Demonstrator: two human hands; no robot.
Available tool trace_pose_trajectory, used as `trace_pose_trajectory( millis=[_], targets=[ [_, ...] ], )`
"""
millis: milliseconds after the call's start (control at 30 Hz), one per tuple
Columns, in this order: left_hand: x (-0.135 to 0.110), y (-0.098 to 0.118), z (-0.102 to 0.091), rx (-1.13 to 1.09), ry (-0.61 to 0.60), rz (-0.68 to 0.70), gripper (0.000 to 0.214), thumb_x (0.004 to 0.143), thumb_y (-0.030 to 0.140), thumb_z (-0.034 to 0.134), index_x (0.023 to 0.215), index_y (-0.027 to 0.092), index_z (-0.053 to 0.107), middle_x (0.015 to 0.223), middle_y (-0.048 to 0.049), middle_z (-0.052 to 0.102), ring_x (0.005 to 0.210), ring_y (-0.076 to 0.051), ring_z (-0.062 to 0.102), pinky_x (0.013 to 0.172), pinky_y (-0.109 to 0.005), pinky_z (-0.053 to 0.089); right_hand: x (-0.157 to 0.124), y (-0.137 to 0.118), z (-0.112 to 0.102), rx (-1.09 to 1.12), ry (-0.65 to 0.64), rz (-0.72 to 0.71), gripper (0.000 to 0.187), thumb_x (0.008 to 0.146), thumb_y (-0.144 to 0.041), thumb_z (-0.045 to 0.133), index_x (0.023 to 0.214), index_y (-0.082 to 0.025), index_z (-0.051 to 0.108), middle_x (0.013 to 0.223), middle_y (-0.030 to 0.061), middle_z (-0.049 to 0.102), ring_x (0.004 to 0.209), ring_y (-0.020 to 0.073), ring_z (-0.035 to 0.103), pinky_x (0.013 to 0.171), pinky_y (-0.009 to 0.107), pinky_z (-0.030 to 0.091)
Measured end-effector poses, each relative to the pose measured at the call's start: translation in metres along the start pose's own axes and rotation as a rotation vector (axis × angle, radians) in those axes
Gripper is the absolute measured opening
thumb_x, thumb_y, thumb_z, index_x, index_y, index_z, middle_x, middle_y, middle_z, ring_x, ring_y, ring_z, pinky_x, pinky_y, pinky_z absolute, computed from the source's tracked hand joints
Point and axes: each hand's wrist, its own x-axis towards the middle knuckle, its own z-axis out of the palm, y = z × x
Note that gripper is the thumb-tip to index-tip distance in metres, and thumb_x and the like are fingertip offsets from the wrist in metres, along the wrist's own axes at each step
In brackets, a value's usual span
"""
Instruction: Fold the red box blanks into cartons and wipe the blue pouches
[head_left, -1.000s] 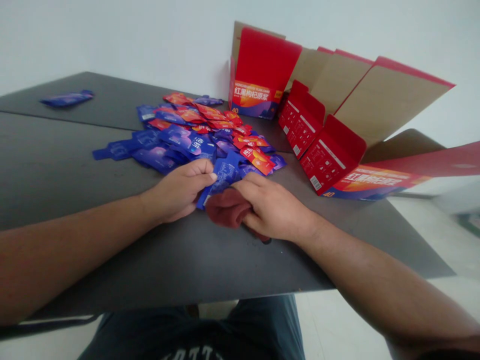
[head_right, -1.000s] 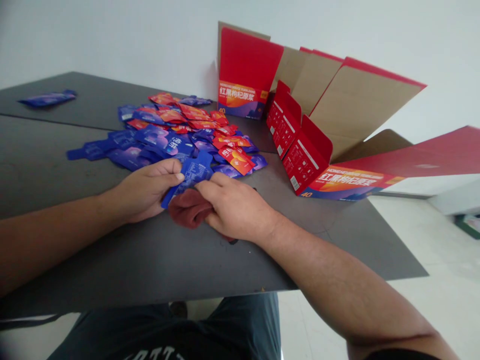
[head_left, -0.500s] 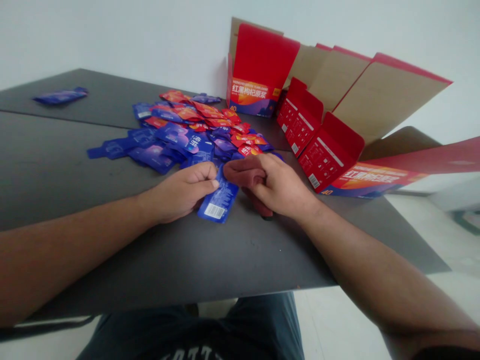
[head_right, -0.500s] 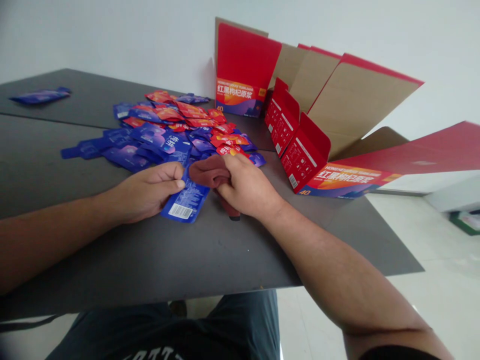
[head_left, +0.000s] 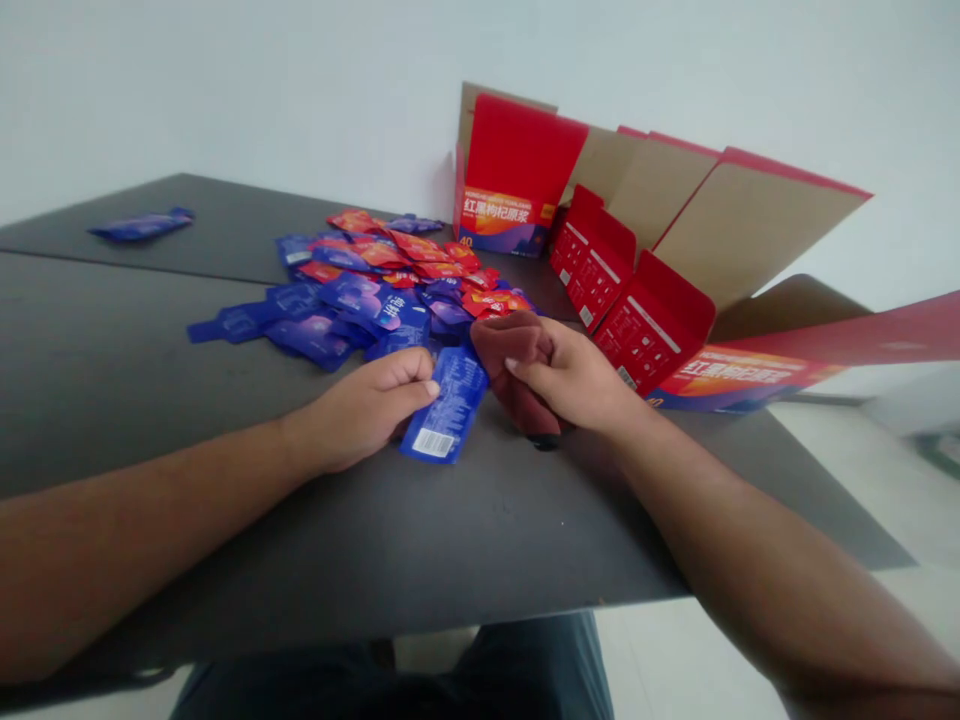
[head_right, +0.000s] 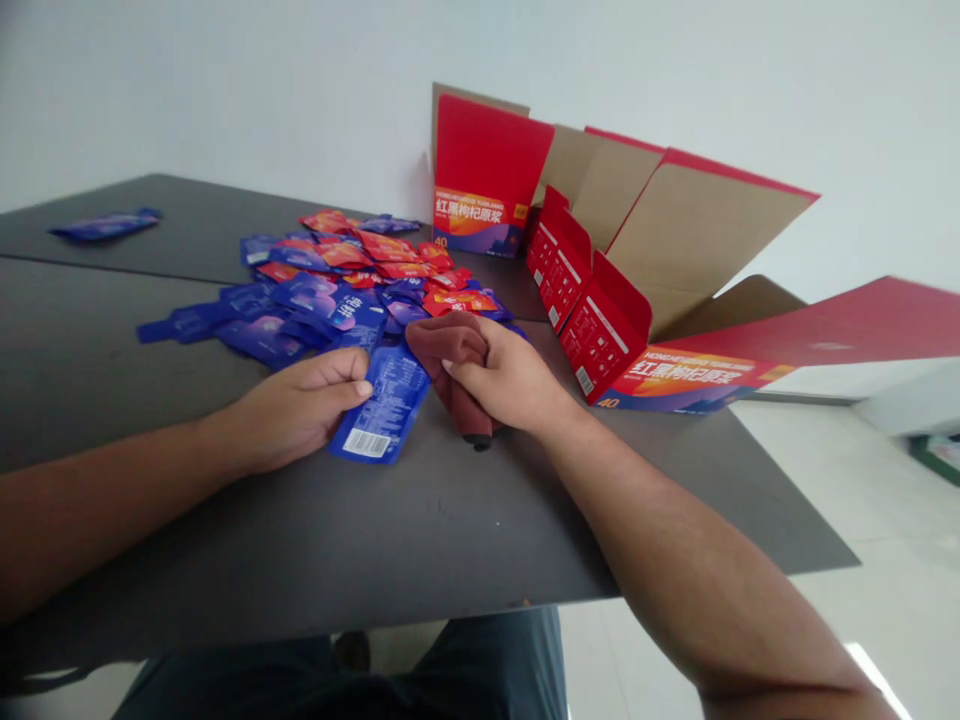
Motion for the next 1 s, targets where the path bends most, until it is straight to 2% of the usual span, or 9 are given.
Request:
trace_pose_trajectory(
  millis=[133, 267, 333, 433, 533, 633, 733, 900, 1000],
  targets=[
    [0.0, 0.006, -0.003, 0.139, 0.167, 0.122, 0.026, 0.095, 0.037, 0.066, 0.082, 0.024, 0.047, 0.067, 0.0054, 0.047, 0.055, -0.013, 0.042, 0.051, -0.027, 0.037, -0.003, -0.001, -0.01, 0.487, -0.104, 0.215, 0.042, 0.091, -0.05, 0.085, 0.119, -0.02, 0.075, 0.108, 0.0058, 0.084, 0.098, 0.0241, 0.079, 0.091, 0.039, 0.063],
    [0.001, 0.019, -0.007, 0.4, 0.38, 0.258, 0.023, 0.097, 0.034, 0.061, 0.079, 0.024, 0.05, 0.07, 0.0038, 0.052, 0.061, -0.015, 0.048, 0.06, -0.031, 0.041, -0.009, -0.005, -0.014, 0.635, -0.078, 0.316, 0.044, 0.083, -0.05, 0.097, 0.108, -0.021, 0.076, 0.096, 0.0032, 0.082, 0.09, 0.0219, 0.078, 0.087, 0.036, 0.064],
    [-0.001, 0.024, -0.007, 0.568, 0.423, 0.322, 0.022, 0.097, 0.033, 0.06, 0.079, 0.024, 0.051, 0.076, 0.001, 0.061, 0.071, -0.019, 0.059, 0.069, -0.034, 0.047, -0.014, -0.008, -0.008, 0.714, -0.119, 0.349, 0.044, 0.084, -0.049, 0.098, 0.11, -0.021, 0.077, 0.099, 0.0034, 0.082, 0.091, 0.0201, 0.078, 0.088, 0.035, 0.063],
    [-0.004, 0.026, -0.003, 0.698, 0.344, 0.405, 0.019, 0.099, 0.034, 0.058, 0.084, 0.025, 0.057, 0.097, -0.0058, 0.077, 0.1, -0.027, 0.075, 0.091, -0.04, 0.057, -0.024, -0.013, 0.01, 0.84, -0.251, 0.332, 0.043, 0.087, -0.047, 0.097, 0.114, -0.018, 0.078, 0.105, 0.0039, 0.082, 0.093, 0.0165, 0.076, 0.092, 0.031, 0.06],
    [-0.007, 0.022, 0.002, 0.691, 0.186, 0.436, 0.016, 0.103, 0.037, 0.058, 0.101, 0.024, 0.067, 0.129, -0.0115, 0.081, 0.126, -0.03, 0.075, 0.109, -0.046, 0.058, -0.031, -0.014, 0.026, 0.902, -0.318, 0.271, 0.041, 0.087, -0.044, 0.098, 0.112, -0.017, 0.079, 0.099, 0.001, 0.079, 0.092, 0.0131, 0.073, 0.091, 0.026, 0.057],
    [-0.007, 0.018, 0.003, 0.706, 0.073, 0.472, 0.026, 0.103, 0.036, 0.06, 0.119, 0.021, 0.074, 0.149, -0.0138, 0.075, 0.141, -0.031, 0.07, 0.122, -0.05, 0.054, -0.031, -0.01, 0.03, 0.914, -0.269, 0.278, 0.045, 0.087, -0.044, 0.099, 0.117, -0.019, 0.079, 0.104, 0.0019, 0.08, 0.095, 0.0134, 0.073, 0.092, 0.026, 0.057],
    [-0.005, 0.017, 0.0, 0.756, 0.008, 0.526, 0.03, 0.106, 0.035, 0.058, 0.121, 0.02, 0.08, 0.152, -0.0139, 0.074, 0.148, -0.03, 0.066, 0.13, -0.051, 0.049, -0.025, -0.005, 0.027, 0.865, -0.22, 0.249, 0.048, 0.086, -0.046, 0.099, 0.121, -0.02, 0.079, 0.113, 0.0041, 0.081, 0.1, 0.0165, 0.073, 0.096, 0.029, 0.057],
    [-0.001, 0.014, -0.002, 0.744, 0.037, 0.492, 0.024, 0.096, 0.026, 0.067, 0.114, 0.02, 0.082, 0.151, -0.0145, 0.071, 0.144, -0.031, 0.067, 0.121, -0.049, 0.059, -0.016, -0.005, 0.025, 0.721, -0.212, 0.211, 0.043, 0.09, -0.049, 0.095, 0.117, -0.02, 0.079, 0.107, 0.0025, 0.081, 0.096, 0.0167, 0.074, 0.093, 0.029, 0.06],
    [0.004, 0.005, -0.001, 0.526, 0.121, 0.365, 0.046, 0.087, 0.027, 0.076, 0.132, 0.021, 0.072, 0.153, -0.0173, 0.066, 0.131, -0.032, 0.073, 0.098, -0.045, 0.069, -0.014, -0.003, 0.025, 0.686, -0.222, 0.257, 0.046, 0.089, -0.053, 0.094, 0.115, -0.019, 0.078, 0.104, 0.0029, 0.082, 0.093, 0.0183, 0.076, 0.093, 0.032, 0.062]
  ],
)
